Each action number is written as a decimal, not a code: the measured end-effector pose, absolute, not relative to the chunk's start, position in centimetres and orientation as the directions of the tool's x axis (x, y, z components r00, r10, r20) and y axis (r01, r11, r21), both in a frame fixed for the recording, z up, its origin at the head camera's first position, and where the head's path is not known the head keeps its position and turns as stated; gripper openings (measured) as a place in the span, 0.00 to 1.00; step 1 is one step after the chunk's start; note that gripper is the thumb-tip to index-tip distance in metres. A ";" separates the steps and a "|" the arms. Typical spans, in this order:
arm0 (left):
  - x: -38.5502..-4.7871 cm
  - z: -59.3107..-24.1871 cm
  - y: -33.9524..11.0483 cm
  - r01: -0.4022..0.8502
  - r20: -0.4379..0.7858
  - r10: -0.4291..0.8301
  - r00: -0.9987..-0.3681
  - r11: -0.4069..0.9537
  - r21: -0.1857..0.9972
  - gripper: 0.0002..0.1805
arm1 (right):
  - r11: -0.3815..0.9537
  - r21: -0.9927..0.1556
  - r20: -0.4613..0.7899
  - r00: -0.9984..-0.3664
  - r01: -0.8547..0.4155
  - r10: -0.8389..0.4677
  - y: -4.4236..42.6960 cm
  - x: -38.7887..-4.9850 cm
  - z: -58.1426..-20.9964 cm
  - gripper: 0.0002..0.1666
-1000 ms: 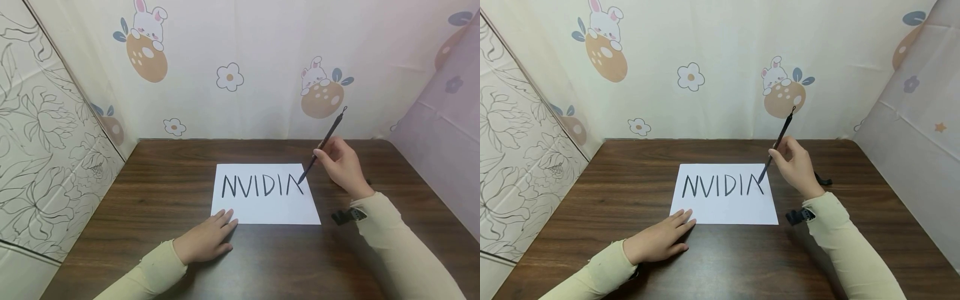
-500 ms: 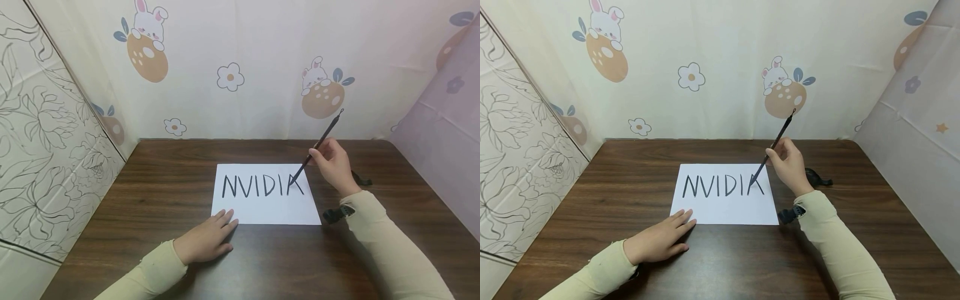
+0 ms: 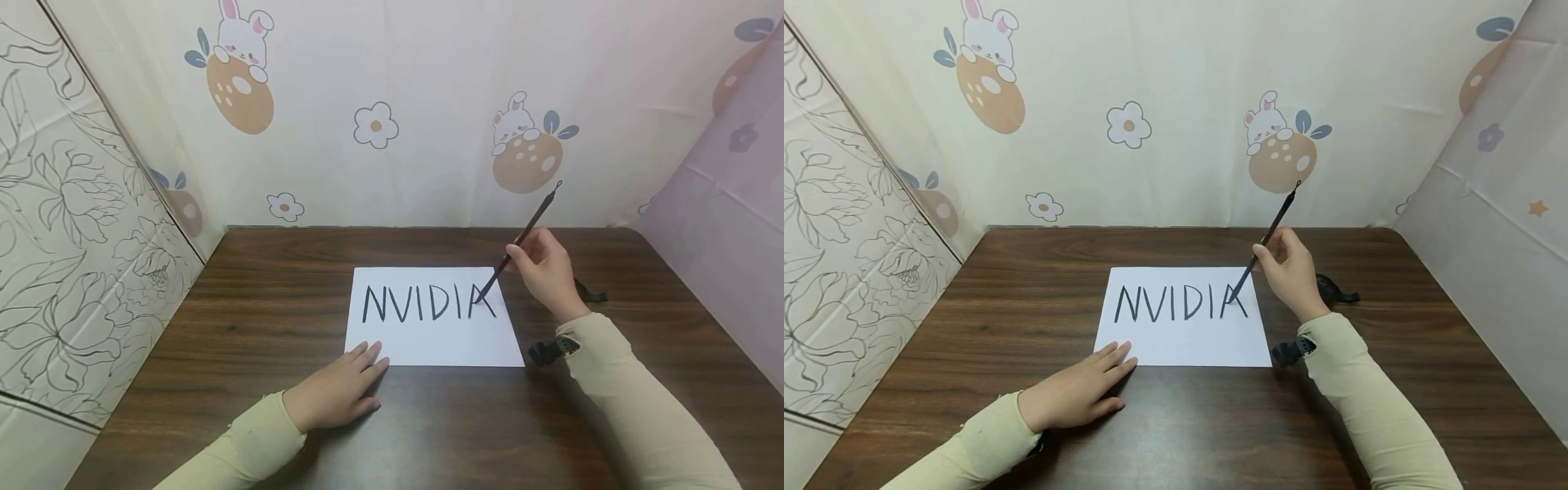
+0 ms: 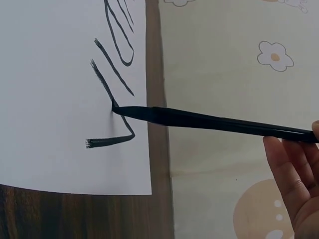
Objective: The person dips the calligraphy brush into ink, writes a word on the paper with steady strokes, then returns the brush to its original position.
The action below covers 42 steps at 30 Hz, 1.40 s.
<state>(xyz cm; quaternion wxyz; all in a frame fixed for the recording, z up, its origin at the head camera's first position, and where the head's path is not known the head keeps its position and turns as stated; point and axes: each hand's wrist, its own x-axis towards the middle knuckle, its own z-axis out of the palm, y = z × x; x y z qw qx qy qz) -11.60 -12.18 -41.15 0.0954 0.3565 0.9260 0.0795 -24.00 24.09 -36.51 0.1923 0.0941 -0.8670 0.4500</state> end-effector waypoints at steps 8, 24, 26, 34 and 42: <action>-11.7 -41.3 -12.2 0.641 -0.127 0.672 -0.730 0.737 0.213 0.34 | 0.612 -0.720 0.418 -0.909 -0.326 0.007 24.3 -23.9 -36.3 0.13; -11.6 -41.2 -12.2 0.640 -0.121 0.671 -0.732 0.737 0.215 0.34 | 0.642 -0.692 0.439 -0.899 -0.331 0.009 24.9 -23.8 -36.0 0.12; -11.6 -41.3 -12.2 0.638 -0.124 0.668 -0.733 0.740 0.215 0.34 | 0.642 -0.691 0.439 -0.898 -0.331 0.009 25.0 -23.8 -36.0 0.12; -11.6 -41.1 -12.2 0.639 -0.124 0.671 -0.731 0.737 0.220 0.34 | 0.649 -0.686 0.437 -0.899 -0.327 0.009 25.1 -23.7 -35.9 0.12; -11.6 -41.0 -12.1 0.639 -0.125 0.673 -0.729 0.735 0.225 0.34 | 0.648 -0.675 0.481 -0.877 -0.353 0.024 25.4 -23.8 -35.1 0.12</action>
